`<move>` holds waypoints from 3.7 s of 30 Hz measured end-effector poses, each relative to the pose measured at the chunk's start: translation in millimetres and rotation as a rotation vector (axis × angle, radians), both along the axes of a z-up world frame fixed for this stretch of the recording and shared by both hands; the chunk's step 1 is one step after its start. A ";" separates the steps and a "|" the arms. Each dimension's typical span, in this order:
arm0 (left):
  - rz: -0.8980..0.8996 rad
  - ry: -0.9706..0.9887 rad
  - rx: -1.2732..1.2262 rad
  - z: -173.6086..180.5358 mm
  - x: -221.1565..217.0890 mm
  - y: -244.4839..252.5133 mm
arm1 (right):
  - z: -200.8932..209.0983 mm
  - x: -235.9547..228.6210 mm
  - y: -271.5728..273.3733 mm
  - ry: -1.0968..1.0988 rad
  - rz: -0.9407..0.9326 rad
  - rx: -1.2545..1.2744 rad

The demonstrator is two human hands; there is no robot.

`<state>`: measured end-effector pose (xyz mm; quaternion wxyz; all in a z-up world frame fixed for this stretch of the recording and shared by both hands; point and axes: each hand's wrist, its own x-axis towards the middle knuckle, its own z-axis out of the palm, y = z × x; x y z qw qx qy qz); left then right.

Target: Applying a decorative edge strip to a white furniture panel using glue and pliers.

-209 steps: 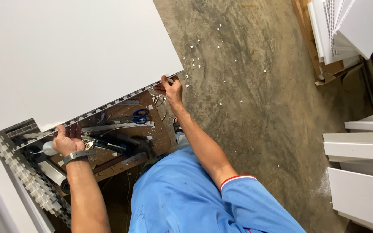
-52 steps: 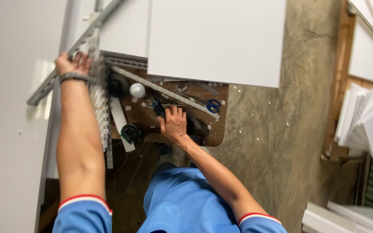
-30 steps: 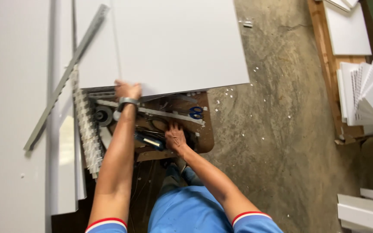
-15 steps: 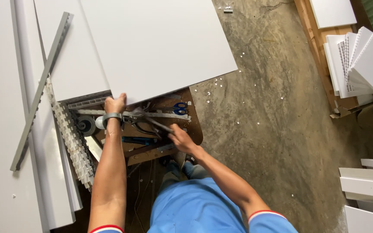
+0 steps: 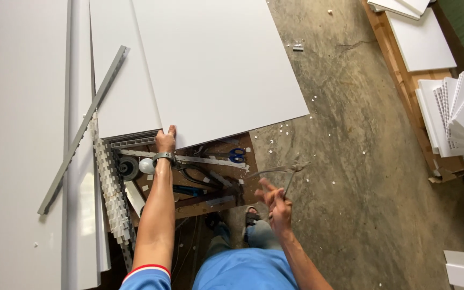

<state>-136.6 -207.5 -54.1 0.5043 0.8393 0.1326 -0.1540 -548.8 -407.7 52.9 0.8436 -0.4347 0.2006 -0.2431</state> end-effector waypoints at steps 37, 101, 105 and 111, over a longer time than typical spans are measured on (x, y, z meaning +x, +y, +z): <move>0.367 -0.105 -0.447 -0.6 -200.8 -102.5 | -39.1 68.7 -323.2 0.524 0.020 0.319; 0.051 0.020 0.087 73.3 -209.3 -118.6 | -25.6 -11.1 -243.5 0.316 0.898 0.188; 0.056 0.000 0.106 68.7 -210.6 -118.5 | -26.7 -3.4 -247.2 0.289 0.893 0.191; 0.071 -0.029 0.102 64.2 -210.2 -118.8 | -41.2 -2.4 -240.1 0.266 0.825 0.272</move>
